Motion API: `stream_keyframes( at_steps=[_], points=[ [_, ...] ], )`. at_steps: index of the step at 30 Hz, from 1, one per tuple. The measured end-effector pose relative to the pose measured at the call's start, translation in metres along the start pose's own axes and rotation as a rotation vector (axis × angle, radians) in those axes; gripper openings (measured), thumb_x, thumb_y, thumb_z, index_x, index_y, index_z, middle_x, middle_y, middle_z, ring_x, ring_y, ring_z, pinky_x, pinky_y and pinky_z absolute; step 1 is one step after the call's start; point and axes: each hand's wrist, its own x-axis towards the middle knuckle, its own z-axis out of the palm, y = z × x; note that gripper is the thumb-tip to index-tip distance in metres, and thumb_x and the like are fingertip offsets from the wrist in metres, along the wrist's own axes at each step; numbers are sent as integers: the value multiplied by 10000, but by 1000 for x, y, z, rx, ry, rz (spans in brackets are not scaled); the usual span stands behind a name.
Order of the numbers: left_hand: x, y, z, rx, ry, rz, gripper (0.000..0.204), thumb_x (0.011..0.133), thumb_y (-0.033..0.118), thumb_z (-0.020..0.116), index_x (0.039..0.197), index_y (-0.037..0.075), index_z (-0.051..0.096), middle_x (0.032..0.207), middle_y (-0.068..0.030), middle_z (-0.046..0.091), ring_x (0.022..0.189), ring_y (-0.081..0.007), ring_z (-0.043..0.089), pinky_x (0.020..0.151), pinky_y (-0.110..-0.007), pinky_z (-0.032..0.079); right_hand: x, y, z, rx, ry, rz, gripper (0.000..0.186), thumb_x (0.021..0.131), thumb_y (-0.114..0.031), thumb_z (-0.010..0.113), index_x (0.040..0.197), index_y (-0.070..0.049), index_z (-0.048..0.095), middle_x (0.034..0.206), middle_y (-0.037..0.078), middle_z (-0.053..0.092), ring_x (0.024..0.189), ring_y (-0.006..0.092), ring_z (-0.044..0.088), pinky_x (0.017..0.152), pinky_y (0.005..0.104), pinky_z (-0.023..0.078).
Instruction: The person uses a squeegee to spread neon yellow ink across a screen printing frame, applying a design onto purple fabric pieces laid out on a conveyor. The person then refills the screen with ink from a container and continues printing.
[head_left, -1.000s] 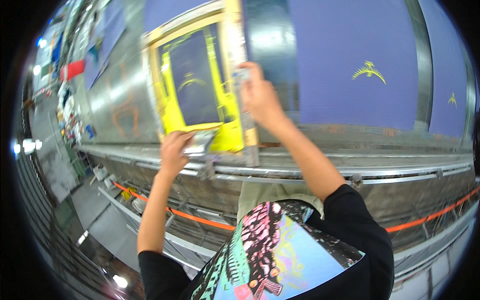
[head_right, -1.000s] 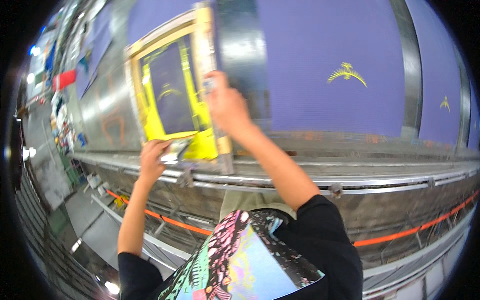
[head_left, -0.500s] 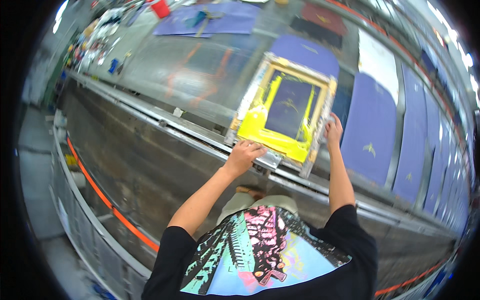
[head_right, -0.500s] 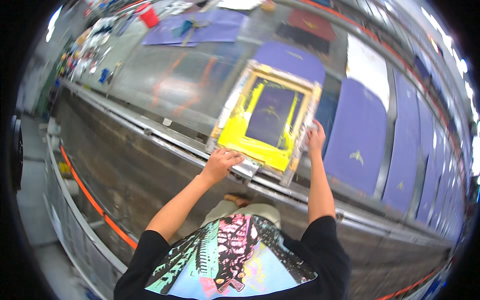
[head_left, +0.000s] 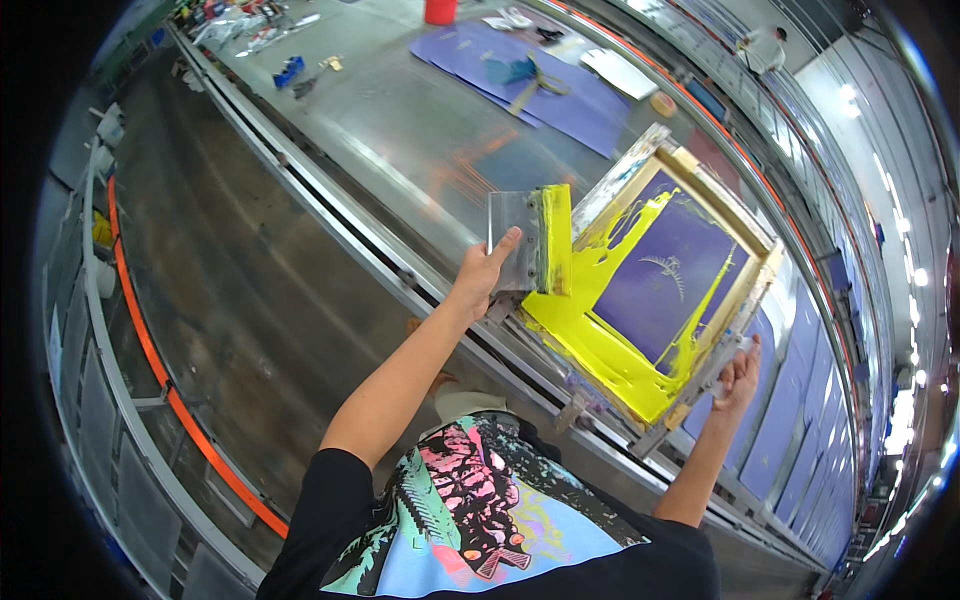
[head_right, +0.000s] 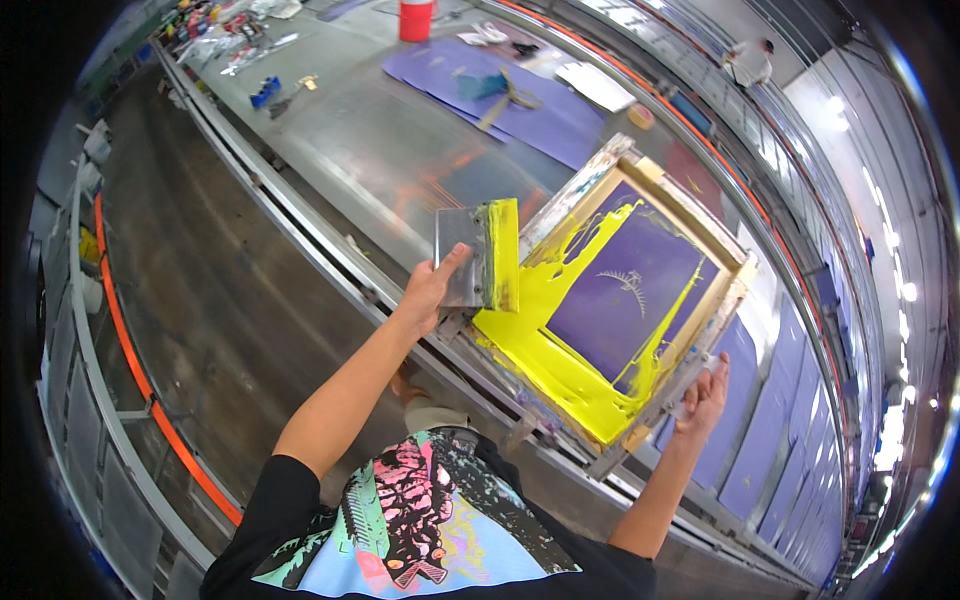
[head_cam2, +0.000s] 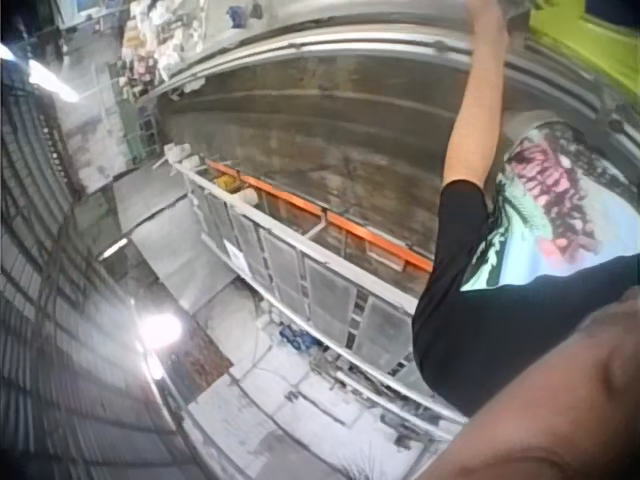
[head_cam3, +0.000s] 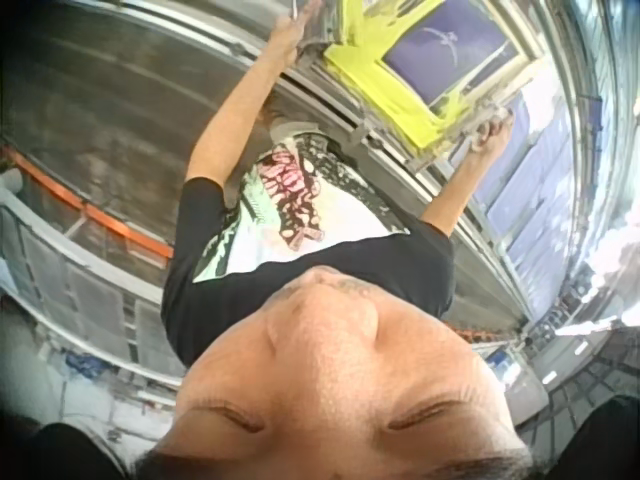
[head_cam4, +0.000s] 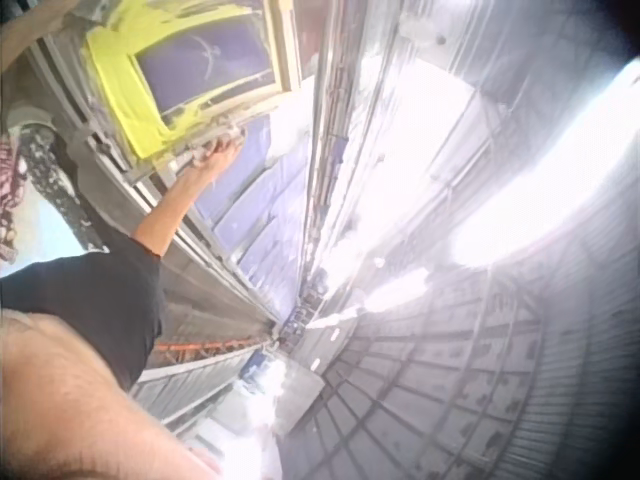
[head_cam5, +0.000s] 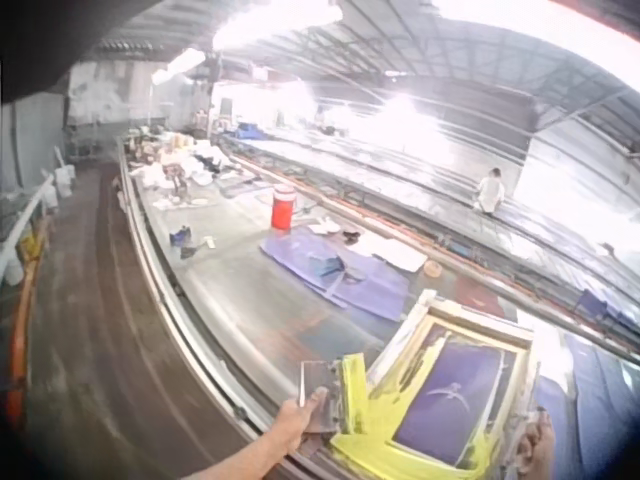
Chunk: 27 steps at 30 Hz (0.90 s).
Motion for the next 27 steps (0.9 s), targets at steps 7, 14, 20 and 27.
stream_keyframes(
  at_steps=[7, 14, 20, 27],
  points=[
    [-55, 42, 20, 92, 4, -166, 638, 944, 525, 698, 1250, -32, 640, 1119, -88, 732, 968, -168, 721, 861, -319, 573, 6, -13, 15, -11, -59, 42, 402, 1090, -312, 509, 1432, -102, 495, 582, -65, 300, 367, 34, 272, 370, 224, 294],
    [-152, -48, 94, 96, 250, 215, 601, 928, 480, 734, 1203, -47, 649, 1077, -94, 732, 916, -169, 725, 834, -306, 569, 42, 16, -85, 122, -205, 10, 447, 1061, -262, 563, 1461, -74, 496, 591, -65, 318, 394, 24, 250, 382, 226, 238],
    [-170, -108, 111, 153, 324, 350, 604, 896, 475, 776, 1147, -63, 666, 1027, -103, 733, 868, -160, 717, 791, -310, 567, 65, 37, -131, 115, -297, -98, 458, 1044, -202, 581, 1467, -52, 488, 621, -70, 380, 438, 2, 267, 384, 206, 210],
    [-186, -144, 124, 116, 372, 397, 615, 876, 461, 800, 1121, -89, 673, 991, -122, 740, 817, -178, 717, 749, -329, 575, 71, 31, -141, 44, -331, -177, 427, 1021, -177, 608, 1426, -66, 530, 773, -45, 478, 538, -15, 328, 451, 175, 239]
  ],
)
